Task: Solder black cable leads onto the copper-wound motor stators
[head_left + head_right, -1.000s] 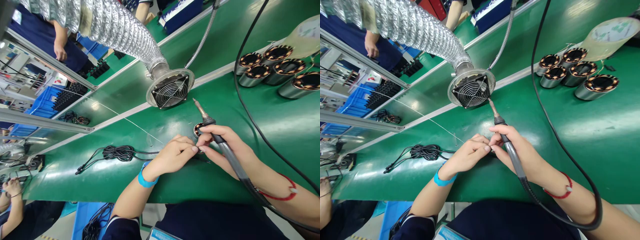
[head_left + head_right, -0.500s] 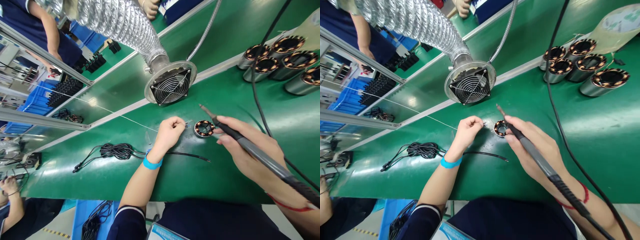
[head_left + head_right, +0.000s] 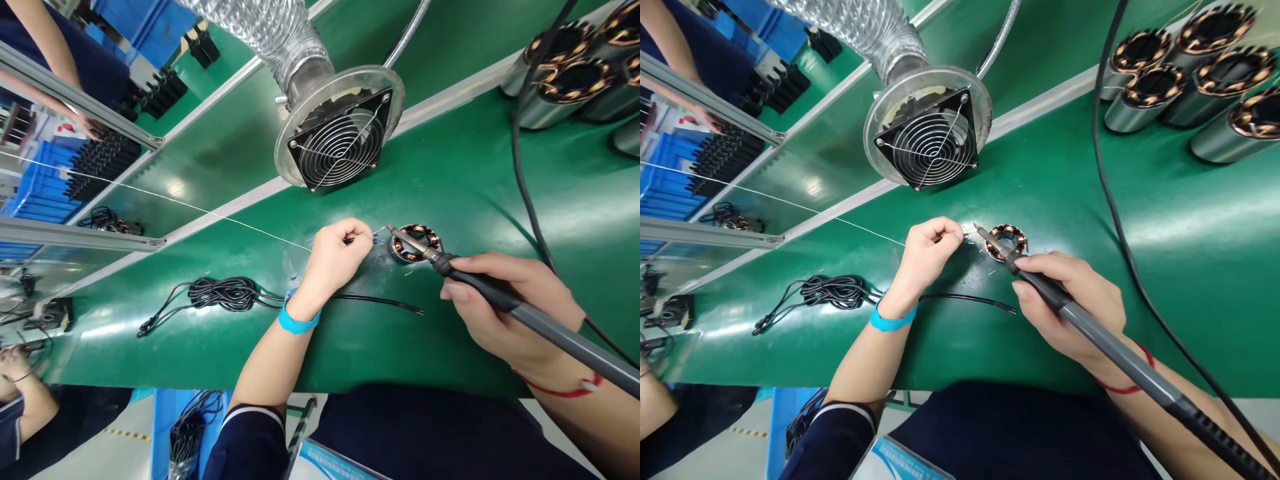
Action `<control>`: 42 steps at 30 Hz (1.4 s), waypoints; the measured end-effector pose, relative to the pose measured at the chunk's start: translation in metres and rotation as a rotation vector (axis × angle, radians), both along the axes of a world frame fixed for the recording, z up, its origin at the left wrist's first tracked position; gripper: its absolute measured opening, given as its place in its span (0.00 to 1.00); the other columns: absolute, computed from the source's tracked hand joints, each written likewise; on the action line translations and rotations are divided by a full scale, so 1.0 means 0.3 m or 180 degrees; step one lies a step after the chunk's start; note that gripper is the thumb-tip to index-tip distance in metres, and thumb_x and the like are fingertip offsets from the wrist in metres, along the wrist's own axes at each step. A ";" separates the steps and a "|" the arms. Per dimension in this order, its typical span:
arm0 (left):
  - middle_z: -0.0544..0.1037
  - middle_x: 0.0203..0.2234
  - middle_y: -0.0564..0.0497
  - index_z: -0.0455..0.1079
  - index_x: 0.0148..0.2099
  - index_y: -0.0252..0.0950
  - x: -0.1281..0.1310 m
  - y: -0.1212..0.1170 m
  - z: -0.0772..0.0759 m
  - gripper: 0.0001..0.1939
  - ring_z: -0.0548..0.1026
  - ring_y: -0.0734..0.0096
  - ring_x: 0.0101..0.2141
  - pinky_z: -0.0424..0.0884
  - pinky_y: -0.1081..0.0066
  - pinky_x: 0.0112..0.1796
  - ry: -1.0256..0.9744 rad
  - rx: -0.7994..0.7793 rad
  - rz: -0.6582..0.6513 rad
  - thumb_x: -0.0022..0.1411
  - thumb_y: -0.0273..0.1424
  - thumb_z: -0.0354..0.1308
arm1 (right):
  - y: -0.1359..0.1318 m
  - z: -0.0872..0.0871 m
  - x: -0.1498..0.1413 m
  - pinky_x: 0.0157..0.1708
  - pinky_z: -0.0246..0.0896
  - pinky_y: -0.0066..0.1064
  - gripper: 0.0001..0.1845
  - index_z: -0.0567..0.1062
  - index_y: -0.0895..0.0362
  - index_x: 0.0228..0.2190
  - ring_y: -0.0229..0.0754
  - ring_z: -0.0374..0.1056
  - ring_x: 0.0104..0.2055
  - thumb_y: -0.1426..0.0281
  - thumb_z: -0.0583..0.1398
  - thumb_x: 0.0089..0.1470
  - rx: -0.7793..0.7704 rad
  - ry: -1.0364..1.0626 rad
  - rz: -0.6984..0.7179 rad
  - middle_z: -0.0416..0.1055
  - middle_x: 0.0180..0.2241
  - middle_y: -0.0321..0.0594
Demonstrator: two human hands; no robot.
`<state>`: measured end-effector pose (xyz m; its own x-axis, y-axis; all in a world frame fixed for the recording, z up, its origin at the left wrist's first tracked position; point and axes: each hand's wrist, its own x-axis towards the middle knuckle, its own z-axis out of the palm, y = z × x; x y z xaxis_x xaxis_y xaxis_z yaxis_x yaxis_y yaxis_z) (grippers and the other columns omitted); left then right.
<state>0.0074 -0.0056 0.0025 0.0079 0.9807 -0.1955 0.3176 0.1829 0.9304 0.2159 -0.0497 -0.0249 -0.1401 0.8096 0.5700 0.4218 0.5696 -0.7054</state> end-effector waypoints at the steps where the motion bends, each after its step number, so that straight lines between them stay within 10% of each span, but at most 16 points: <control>1: 0.68 0.19 0.58 0.69 0.24 0.35 0.000 0.000 0.000 0.06 0.65 0.78 0.24 0.63 0.75 0.30 0.0025 0.0002 0.0001 0.52 0.26 0.54 | 0.000 0.001 -0.004 0.23 0.71 0.29 0.06 0.76 0.51 0.41 0.39 0.71 0.20 0.69 0.62 0.59 -0.0003 -0.0011 -0.0019 0.74 0.23 0.34; 32: 0.70 0.21 0.57 0.68 0.25 0.36 0.009 0.003 0.004 0.08 0.67 0.77 0.26 0.63 0.75 0.30 0.0169 0.0340 -0.0003 0.55 0.25 0.53 | -0.005 -0.024 -0.010 0.22 0.68 0.31 0.10 0.77 0.51 0.41 0.41 0.73 0.24 0.70 0.66 0.55 -0.0318 0.0365 -0.0151 0.76 0.26 0.35; 42: 0.71 0.20 0.57 0.68 0.25 0.35 0.006 0.005 -0.002 0.07 0.67 0.77 0.26 0.64 0.75 0.30 0.0037 0.0413 -0.0021 0.55 0.26 0.54 | 0.011 0.106 -0.018 0.48 0.73 0.29 0.24 0.69 0.44 0.60 0.40 0.78 0.44 0.71 0.61 0.64 -0.0248 -0.0412 0.0198 0.80 0.46 0.35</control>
